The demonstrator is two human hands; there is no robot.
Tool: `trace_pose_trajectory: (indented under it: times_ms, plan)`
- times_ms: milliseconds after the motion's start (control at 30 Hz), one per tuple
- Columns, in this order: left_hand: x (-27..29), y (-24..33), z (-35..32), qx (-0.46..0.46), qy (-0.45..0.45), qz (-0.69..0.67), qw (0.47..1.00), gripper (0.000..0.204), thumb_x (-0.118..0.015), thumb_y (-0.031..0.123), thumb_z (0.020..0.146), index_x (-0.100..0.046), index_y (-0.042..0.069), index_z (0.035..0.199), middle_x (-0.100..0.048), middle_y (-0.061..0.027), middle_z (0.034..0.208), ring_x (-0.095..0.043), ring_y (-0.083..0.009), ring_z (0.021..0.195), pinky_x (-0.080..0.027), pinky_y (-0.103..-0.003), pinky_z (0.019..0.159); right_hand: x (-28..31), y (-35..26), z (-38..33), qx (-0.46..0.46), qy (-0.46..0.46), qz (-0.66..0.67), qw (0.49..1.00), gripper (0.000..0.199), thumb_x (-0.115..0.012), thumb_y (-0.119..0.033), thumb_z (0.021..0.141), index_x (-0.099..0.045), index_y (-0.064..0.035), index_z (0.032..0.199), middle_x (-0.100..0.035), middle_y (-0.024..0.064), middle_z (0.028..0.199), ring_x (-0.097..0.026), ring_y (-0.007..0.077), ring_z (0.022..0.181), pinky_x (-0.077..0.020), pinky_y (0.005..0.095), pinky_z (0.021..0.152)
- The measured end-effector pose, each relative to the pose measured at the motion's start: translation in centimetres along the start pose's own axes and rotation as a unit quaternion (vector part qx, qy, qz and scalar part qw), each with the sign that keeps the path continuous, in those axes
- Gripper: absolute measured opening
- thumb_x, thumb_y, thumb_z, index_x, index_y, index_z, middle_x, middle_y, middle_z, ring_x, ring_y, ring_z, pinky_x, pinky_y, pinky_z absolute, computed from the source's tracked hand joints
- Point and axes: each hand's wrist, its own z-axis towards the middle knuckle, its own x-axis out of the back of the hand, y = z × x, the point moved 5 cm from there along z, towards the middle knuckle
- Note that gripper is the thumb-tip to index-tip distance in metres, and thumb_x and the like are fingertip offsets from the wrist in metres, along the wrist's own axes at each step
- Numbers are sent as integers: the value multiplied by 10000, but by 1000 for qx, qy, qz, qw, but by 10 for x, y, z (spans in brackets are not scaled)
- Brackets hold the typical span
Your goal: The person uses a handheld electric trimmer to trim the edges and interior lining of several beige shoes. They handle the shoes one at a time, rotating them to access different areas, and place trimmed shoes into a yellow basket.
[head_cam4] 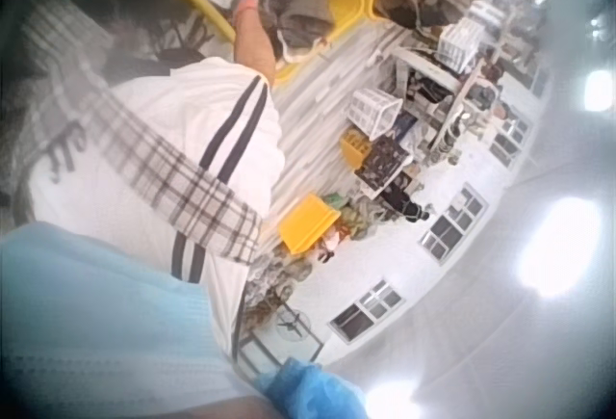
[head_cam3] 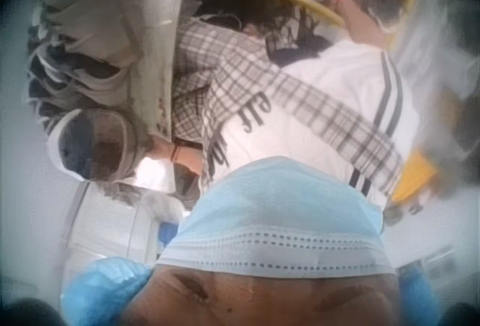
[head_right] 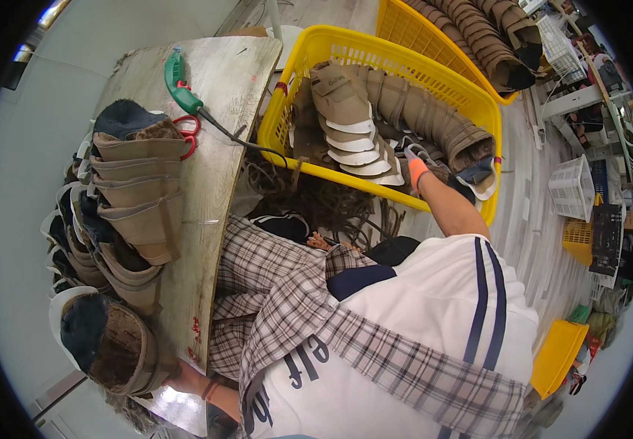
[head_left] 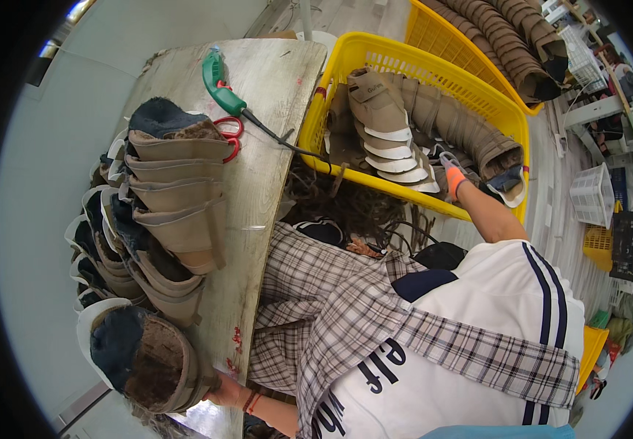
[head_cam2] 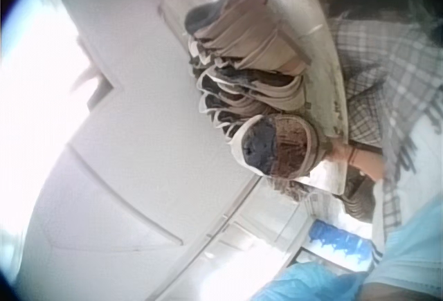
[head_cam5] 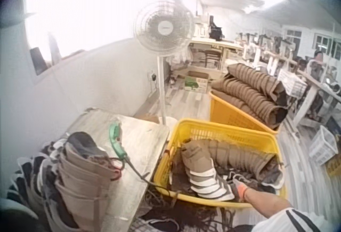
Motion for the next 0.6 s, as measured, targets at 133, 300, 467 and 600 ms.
trace_pose_trajectory:
  times_ms: [133,300,467,600]
  plan:
    - [10,1,-2,-16,-5,39,999,697,-651,342,777,-374,-6,1313,-305,-113,1431,-274,-299,1302,-240,-474,1091,62,39,-7,-91,43,579,809,922,-453,-634,762,-182,-58,1429,-177,112,1489,-98,322,1375,-47,475,1106]
    - [1,-2,1,4,-21,-15,1000,787,-804,187,627,-427,19,1298,-344,-82,1415,-275,-296,1308,-177,-470,1119,131,108,-23,-109,-47,975,190,920,-345,-694,781,-126,-96,1444,-130,99,1501,-75,298,1380,-67,464,1101]
    - [22,-2,12,13,-11,-23,1000,704,-797,134,628,-485,22,1249,-391,-94,1383,-307,-296,1289,-208,-472,1100,171,134,-23,-87,-137,972,168,959,-273,-766,775,-65,-123,1456,-65,97,1513,-40,282,1387,-85,449,1098]
    - [16,-5,6,8,-35,-29,999,662,-801,113,619,-520,25,1212,-442,-93,1344,-363,-284,1251,-253,-460,1071,172,96,20,-46,-118,967,219,1025,-343,-771,759,-16,-92,1453,3,91,1519,-73,278,1379,-86,429,1093]
